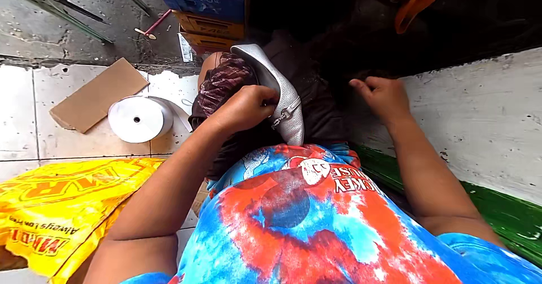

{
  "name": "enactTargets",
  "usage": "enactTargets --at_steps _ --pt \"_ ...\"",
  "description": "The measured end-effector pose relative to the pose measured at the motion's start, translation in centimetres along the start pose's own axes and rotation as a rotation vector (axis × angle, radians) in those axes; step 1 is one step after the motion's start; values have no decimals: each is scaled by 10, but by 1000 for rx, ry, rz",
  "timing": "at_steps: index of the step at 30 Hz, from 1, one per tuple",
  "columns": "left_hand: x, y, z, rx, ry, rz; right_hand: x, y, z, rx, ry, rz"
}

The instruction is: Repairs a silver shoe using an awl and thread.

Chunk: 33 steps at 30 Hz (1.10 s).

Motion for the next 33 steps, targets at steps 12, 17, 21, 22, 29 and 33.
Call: enactTargets --at_steps 12,17,21,22,29,33 --pt "-39 10 10 456 -314 283 -64 54 -7 40 634 436" --pt "-41 13 9 440 -323 225 -57 48 13 57 512 346" --pt "-44 12 6 443 -331 191 -40 97 30 267 100 502" --pt "-46 11 6 446 -337 189 -37 112 23 247 89 534" --pt "-98 27 36 465 -476 288 -52 121 27 499 276 907" --pt "-120 32 44 483 -530 335 -69 93 42 329 436 789"
Point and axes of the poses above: each hand's wrist, its own x-axis towards the middle knuckle, its own z-axis out of the back of the hand, y = z × x, the point moved 5 cm from there along x, towards the middle knuckle, and after that the axes turned 11 degrees about -x, right-handed, at the moved point
